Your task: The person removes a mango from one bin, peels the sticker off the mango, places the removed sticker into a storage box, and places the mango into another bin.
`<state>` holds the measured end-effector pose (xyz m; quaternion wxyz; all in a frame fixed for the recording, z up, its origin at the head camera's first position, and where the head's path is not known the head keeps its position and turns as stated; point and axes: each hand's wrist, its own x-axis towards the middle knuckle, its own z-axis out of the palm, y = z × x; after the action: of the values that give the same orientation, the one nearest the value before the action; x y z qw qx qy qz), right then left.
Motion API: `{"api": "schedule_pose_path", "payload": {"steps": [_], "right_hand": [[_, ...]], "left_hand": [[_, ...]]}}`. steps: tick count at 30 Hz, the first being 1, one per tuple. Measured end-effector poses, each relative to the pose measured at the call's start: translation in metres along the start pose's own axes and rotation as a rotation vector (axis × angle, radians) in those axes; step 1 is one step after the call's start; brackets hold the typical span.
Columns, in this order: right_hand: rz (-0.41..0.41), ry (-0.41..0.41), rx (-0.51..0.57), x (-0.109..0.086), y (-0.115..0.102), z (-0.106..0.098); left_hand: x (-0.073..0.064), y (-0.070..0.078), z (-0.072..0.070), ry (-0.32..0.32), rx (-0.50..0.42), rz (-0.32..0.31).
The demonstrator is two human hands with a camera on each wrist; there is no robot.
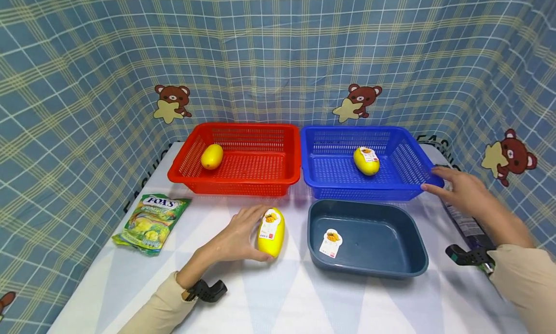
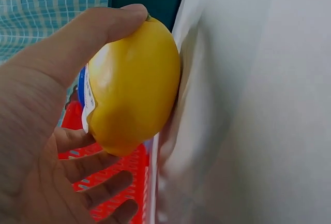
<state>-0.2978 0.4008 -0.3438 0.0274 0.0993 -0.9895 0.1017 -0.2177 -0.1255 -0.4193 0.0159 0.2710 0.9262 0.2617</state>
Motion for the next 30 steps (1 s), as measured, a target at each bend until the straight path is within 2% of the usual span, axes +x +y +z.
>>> {"api": "schedule_pose_path", "payload": {"steps": [3, 7, 12, 15, 21, 30], "right_hand": [[-0.098, 0.098, -0.026, -0.002, -0.018, 0.001], [-0.191, 0.184, 0.014, -0.006, -0.046, 0.0], [-0.299, 0.23, 0.072, -0.008, -0.087, 0.002], [-0.373, 0.23, 0.092, -0.009, -0.112, 0.006], [-0.487, 0.163, 0.162, -0.015, -0.156, 0.015], [-0.535, -0.013, 0.26, -0.005, -0.217, 0.032]], "left_hand": [[-0.002, -0.002, 0.002, 0.001, 0.002, -0.008], [-0.003, -0.004, 0.004, 0.017, 0.001, -0.016], [-0.004, -0.005, 0.006, 0.037, -0.024, -0.013], [-0.004, -0.004, 0.009, 0.043, -0.034, -0.007], [-0.002, -0.003, 0.011, 0.052, -0.02, 0.01], [-0.005, -0.007, 0.012, 0.069, -0.003, 0.012]]}}
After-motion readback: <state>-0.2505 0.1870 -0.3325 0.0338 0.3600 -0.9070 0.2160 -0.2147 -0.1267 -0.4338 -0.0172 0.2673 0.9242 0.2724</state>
